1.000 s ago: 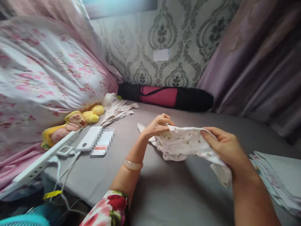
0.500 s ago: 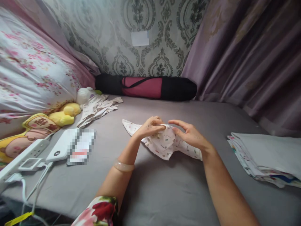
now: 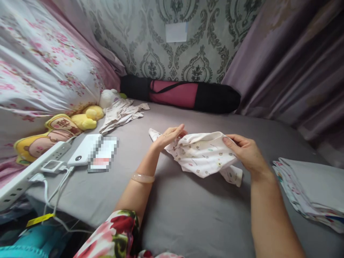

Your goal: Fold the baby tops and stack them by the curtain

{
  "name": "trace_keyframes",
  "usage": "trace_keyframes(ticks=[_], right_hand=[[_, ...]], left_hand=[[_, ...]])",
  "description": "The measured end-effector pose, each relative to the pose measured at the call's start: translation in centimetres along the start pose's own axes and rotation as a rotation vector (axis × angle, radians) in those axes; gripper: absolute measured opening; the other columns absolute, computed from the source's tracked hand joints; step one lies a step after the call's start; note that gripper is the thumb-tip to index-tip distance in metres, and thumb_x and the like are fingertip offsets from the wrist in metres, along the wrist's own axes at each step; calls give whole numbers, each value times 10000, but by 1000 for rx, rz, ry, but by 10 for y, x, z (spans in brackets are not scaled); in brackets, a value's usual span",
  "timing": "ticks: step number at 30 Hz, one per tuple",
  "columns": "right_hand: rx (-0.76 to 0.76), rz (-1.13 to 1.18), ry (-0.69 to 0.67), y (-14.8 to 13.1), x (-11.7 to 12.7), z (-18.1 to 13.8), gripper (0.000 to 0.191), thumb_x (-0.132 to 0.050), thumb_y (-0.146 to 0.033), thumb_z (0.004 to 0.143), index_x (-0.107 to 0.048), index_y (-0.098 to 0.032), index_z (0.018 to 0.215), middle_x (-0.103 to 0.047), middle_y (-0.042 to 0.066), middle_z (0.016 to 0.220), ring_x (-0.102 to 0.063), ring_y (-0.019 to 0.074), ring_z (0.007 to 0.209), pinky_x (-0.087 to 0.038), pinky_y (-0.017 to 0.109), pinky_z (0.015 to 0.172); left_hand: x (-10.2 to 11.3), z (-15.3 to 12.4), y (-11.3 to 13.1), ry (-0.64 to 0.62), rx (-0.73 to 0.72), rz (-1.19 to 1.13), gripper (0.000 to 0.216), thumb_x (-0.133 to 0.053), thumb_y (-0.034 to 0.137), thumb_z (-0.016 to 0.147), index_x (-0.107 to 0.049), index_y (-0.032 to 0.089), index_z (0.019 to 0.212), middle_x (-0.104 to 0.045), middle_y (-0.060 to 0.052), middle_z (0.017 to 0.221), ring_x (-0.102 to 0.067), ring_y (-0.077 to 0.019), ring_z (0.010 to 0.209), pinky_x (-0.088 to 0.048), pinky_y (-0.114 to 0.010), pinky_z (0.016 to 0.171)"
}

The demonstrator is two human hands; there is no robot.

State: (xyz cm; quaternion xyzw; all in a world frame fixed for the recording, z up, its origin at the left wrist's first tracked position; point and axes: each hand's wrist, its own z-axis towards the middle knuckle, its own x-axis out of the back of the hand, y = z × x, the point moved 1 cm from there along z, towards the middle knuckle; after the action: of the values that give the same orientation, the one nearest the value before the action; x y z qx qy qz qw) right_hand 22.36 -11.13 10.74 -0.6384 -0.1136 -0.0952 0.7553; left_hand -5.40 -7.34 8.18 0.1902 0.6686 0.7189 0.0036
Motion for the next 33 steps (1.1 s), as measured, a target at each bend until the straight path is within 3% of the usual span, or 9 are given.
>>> trace_keyframes(ticks=[4,9,14,19,23,27,29,33], right_hand=[[-65,29,33,4,10,1,392,-759,-531,718,-757,-196,921,-727,26,790,-599,133,596,-445,216,491],[-79,40,51,5,13,0,380,-768,-518,717,-755,-199,923,-725,23,784,-593,135,586,-447,225,484],[-76,63,83,-1,16,-2,332,-776,-504,715,-755,-215,876,-717,9,753,-585,129,559,-437,221,465],[-60,56,147,-6,30,-5,324,-793,-504,695,-753,-231,864,-702,0,710,-570,128,528,-424,225,437],[-76,70,161,-6,40,-6,315,-793,-501,696,-749,-241,869,-698,-6,694,-565,125,513,-427,227,437],[-85,63,138,-4,39,-4,313,-792,-502,692,-749,-242,861,-709,4,715,-578,142,525,-431,242,444],[-86,61,129,-3,37,-2,309,-791,-504,689,-750,-243,848,-711,3,720,-579,140,526,-430,239,446],[-82,59,122,-5,33,-1,318,-784,-519,683,-749,-241,833,-704,-1,694,-577,143,512,-425,243,438]], left_hand=[[3,-1,-6,-10,-52,2,479,-593,601,819,-669,166,1005,-674,-76,1021,-608,-194,950,-476,-322,841],[3,-4,-3,-122,-256,149,434,-785,434,685,-628,209,1021,-602,-37,1023,-550,-169,953,-449,-306,860],[0,-5,-6,-190,-184,167,313,-714,359,740,-596,193,977,-578,-13,909,-529,-128,756,-448,-241,644],[4,-8,2,-131,-118,-14,303,-620,440,824,-631,144,883,-608,-7,753,-550,-120,679,-432,-231,606],[15,-16,17,-97,-137,-168,317,-622,457,841,-648,159,948,-610,1,741,-546,-102,637,-417,-210,560],[22,-23,31,-42,-220,-146,299,-590,422,891,-601,222,1114,-526,47,641,-448,-66,514,-325,-185,460],[21,-24,35,-33,-261,-121,268,-575,422,904,-613,223,1079,-515,50,633,-434,-61,512,-324,-181,464],[15,-24,39,-46,-268,-132,296,-673,443,825,-653,196,987,-626,4,790,-563,-96,671,-432,-194,577]])
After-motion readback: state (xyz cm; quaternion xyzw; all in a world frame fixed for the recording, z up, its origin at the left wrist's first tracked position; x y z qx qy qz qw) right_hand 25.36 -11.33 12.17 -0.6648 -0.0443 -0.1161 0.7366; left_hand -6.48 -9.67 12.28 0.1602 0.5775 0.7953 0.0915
